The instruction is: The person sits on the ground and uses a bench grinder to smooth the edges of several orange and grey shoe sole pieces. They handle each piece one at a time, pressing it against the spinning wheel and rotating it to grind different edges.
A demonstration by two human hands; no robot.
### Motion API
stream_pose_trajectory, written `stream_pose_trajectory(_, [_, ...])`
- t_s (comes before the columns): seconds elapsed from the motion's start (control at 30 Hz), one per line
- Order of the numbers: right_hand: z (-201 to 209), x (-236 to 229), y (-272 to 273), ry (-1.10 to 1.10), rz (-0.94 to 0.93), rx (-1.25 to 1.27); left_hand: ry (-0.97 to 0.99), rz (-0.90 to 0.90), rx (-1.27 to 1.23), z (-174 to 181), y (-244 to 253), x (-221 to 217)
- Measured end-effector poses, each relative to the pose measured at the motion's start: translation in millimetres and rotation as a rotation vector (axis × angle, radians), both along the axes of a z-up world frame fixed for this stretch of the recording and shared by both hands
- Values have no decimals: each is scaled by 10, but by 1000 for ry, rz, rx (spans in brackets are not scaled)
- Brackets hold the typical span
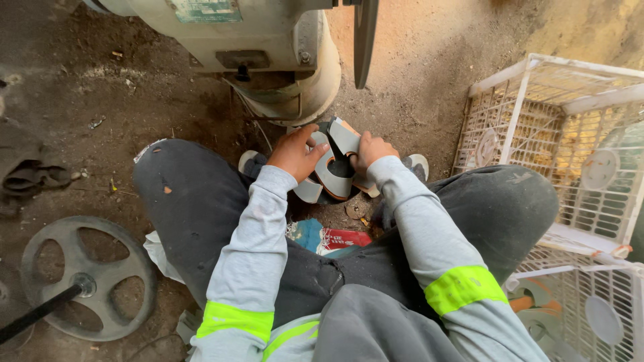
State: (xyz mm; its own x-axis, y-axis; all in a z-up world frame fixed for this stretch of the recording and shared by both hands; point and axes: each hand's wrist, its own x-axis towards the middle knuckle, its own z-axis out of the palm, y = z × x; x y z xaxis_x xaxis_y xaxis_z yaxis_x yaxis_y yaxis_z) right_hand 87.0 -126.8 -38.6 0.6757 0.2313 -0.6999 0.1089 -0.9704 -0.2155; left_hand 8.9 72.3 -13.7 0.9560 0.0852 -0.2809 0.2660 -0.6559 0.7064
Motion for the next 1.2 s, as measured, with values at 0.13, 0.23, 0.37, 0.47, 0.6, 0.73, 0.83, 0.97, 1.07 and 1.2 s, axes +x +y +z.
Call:
stream_pose_trajectory(0.13, [175, -184, 12, -529, 228, 232, -37, 42, -48, 54, 47, -18])
stream_pose_trajectory(0.23, [143, -484, 166, -412, 342, 378, -73, 56, -50, 111, 42, 15])
stream_pose_trajectory(0.37, [-88, -795, 331, -389, 411, 380, -41, 56, -35, 189, 31, 10])
stream_pose_trajectory(0.47, [-214, -848, 306, -310, 452, 381, -51, 61, -24, 234, 34, -23])
stream_pose_trajectory(0.6, [-274, -826, 267, -339, 444, 356, -11, 97, -51, 194, 67, -5])
stream_pose_trajectory(0.73, [-283, -869, 277, -336, 454, 337, -60, 164, 86, -20, 177, -34])
stream_pose_trajectory(0.83, [-216, -867, 306, -329, 437, 349, -139, 200, 260, -231, 249, -63])
stream_pose_trajectory(0.97, [46, -787, 328, -278, 324, 412, 90, 275, 231, -392, 286, -69])
stream_pose_trajectory(1.07, [313, -548, 229, -144, 137, 577, 12, 233, 281, -271, 271, -71])
stream_pose_trajectory(1.2, [585, -161, -207, 213, -330, 927, 14, -97, -8, 156, 61, -102])
